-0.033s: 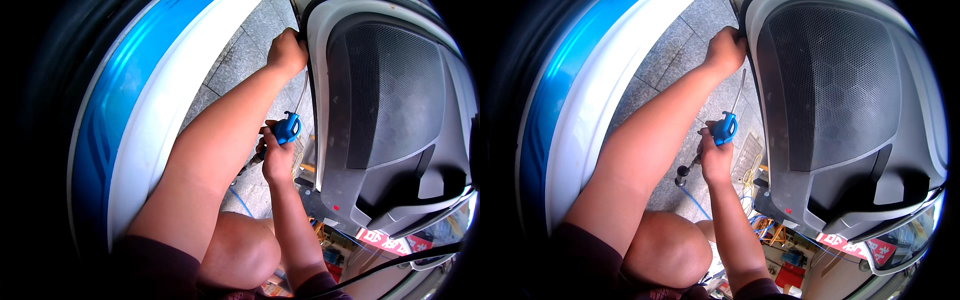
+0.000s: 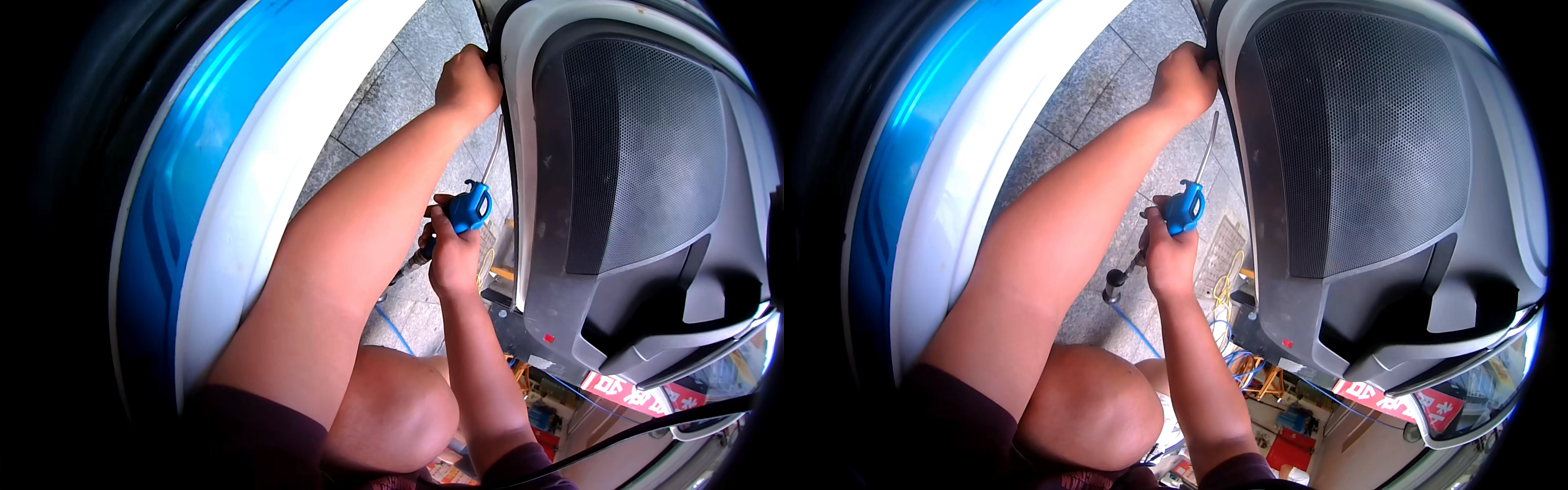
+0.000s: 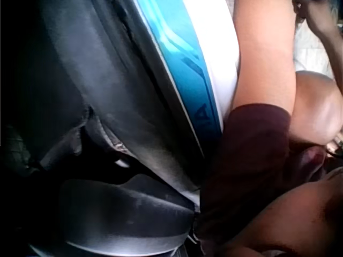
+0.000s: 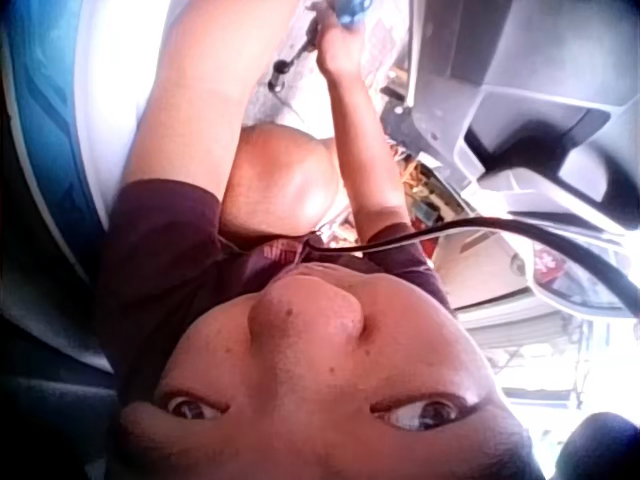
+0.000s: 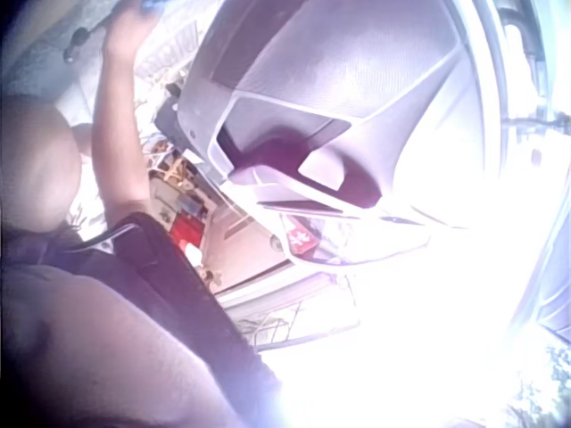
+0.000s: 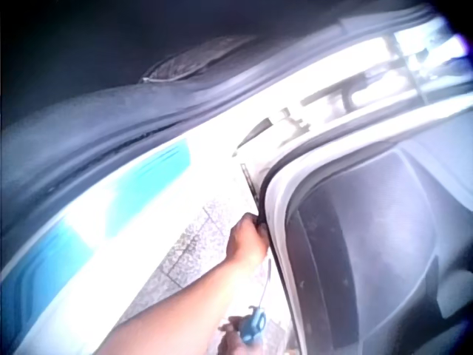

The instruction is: The person uses an air hose to spray the interior trim of a car door, then coils the hose. They pick up a car tire and carry it to a tire changing machine, where they place it on the stand and manipulate the wheel rim.

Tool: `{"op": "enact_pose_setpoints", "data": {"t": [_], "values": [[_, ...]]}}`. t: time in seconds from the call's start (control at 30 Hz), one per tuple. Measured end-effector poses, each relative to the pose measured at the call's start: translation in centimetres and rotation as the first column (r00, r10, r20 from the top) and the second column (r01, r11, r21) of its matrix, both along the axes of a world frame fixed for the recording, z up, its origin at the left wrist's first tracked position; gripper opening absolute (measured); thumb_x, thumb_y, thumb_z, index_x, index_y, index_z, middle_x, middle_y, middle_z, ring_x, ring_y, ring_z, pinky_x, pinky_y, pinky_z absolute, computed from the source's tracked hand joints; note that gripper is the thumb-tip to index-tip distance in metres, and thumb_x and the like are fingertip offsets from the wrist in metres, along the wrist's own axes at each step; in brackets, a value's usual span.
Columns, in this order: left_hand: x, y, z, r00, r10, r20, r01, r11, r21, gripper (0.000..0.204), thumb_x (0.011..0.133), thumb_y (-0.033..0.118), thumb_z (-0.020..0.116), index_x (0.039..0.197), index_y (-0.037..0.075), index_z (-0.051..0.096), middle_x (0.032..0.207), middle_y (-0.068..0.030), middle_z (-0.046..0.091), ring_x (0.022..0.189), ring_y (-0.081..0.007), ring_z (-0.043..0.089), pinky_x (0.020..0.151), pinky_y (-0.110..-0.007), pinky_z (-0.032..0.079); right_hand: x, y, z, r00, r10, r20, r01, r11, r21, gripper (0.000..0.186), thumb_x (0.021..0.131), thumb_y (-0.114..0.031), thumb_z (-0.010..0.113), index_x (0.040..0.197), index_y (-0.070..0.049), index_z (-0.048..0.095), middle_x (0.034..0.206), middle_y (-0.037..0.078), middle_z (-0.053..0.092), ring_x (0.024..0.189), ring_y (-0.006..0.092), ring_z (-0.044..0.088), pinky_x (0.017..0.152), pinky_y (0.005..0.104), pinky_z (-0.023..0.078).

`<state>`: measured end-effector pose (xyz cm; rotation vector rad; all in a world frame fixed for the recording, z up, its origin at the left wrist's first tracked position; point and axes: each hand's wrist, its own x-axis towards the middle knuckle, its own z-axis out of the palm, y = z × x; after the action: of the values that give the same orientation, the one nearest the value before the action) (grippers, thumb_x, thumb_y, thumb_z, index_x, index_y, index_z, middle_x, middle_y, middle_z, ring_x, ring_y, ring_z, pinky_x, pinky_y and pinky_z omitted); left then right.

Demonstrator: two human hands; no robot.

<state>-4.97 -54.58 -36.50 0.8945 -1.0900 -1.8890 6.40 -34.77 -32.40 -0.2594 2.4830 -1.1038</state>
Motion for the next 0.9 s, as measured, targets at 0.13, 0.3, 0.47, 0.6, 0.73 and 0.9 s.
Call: {"op": "enact_pose_setpoints", "data": {"t": [0.13, 0.3, 0.47, 0.6, 0.73, 0.9], "values": [[0.1, -0.2, 0.2, 0.996, -0.026, 0.085, 0.023, 0.999, 0.032, 0.030, 0.093, 0.022, 0.063, 0.109, -0.002, 0.072, 0.106, -0.0241, 0.073, 0.104, -0.0394, 0.070, 0.094, -0.044, 0.054, -1.2, 0.5, -0.4, 1.000, 0.022, 0.005, -0.022, 1.000, -0.006, 0.021, 0.099, -0.012, 0.062, 0.118, -0.001, 0.060, 0.071, 0.002, 0.058, 0.053, 0.0100, 0.052, 0.046, 0.0272, 0.041], [0.9, -0.1, -0.6, 0.986, -0.133, 0.098, 0.134, 0.991, 0.000, 0.023, 0.094, 0.020, 0.061, 0.110, 0.008, 0.074, 0.112, -0.0183, 0.073, 0.108, -0.0370, 0.069, 0.093, -0.046, 0.055, -1.3, 0.4, 0.2, 0.999, 0.012, -0.034, -0.011, 0.999, 0.037, 0.024, 0.098, -0.012, 0.062, 0.119, 0.000, 0.060, 0.071, 0.002, 0.058, 0.055, 0.0100, 0.053, 0.047, 0.0267, 0.041], [0.1, 0.2, -1.5, 0.990, -0.116, 0.074, 0.118, 0.993, -0.023, 0.022, 0.094, 0.019, 0.061, 0.108, 0.009, 0.074, 0.112, -0.0192, 0.072, 0.109, -0.0388, 0.068, 0.094, -0.047, 0.054, -1.9, 0.6, 0.0, 1.000, 0.009, -0.028, -0.007, 0.998, 0.059, 0.025, 0.097, -0.012, 0.062, 0.119, 0.000, 0.060, 0.074, 0.003, 0.060, 0.056, 0.0104, 0.054, 0.049, 0.0270, 0.043], [0.0, 1.1, -1.1, 0.992, -0.083, 0.094, 0.084, 0.996, -0.011, 0.025, 0.094, 0.021, 0.063, 0.110, 0.006, 0.075, 0.107, -0.0204, 0.074, 0.105, -0.0382, 0.070, 0.092, -0.045, 0.054, -2.2, 0.8, 0.1, 0.999, 0.032, -0.029, -0.030, 0.997, 0.074, 0.026, 0.098, -0.014, 0.063, 0.119, 0.001, 0.061, 0.077, 0.004, 0.061, 0.056, 0.0105, 0.055, 0.050, 0.0274, 0.045], [0.3, 1.8, -1.5, 0.997, -0.050, 0.063, 0.050, 0.999, -0.002, 0.027, 0.095, 0.024, 0.066, 0.110, 0.004, 0.075, 0.102, -0.0207, 0.075, 0.099, -0.0369, 0.071, 0.089, -0.044, 0.054, -2.2, 0.4, 0.3, 0.998, 0.037, -0.042, -0.032, 0.993, 0.110, 0.024, 0.099, -0.016, 0.062, 0.118, 0.000, 0.061, 0.076, 0.003, 0.061, 0.056, 0.0102, 0.055, 0.049, 0.0273, 0.045], [-0.4, 2.3, -2.4, 0.990, -0.138, -0.035, 0.141, 0.987, 0.081, 0.027, 0.094, 0.025, 0.068, 0.113, 0.007, 0.075, 0.107, -0.0193, 0.075, 0.103, -0.0352, 0.072, 0.091, -0.044, 0.055, -4.4, 0.5, 0.1, 0.994, 0.099, -0.051, -0.089, 0.981, 0.171, 0.024, 0.101, -0.024, 0.065, 0.105, -0.001, 0.062, 0.087, 0.008, 0.064, 0.062, 0.0102, 0.055, 0.052, 0.0278, 0.045]]}}
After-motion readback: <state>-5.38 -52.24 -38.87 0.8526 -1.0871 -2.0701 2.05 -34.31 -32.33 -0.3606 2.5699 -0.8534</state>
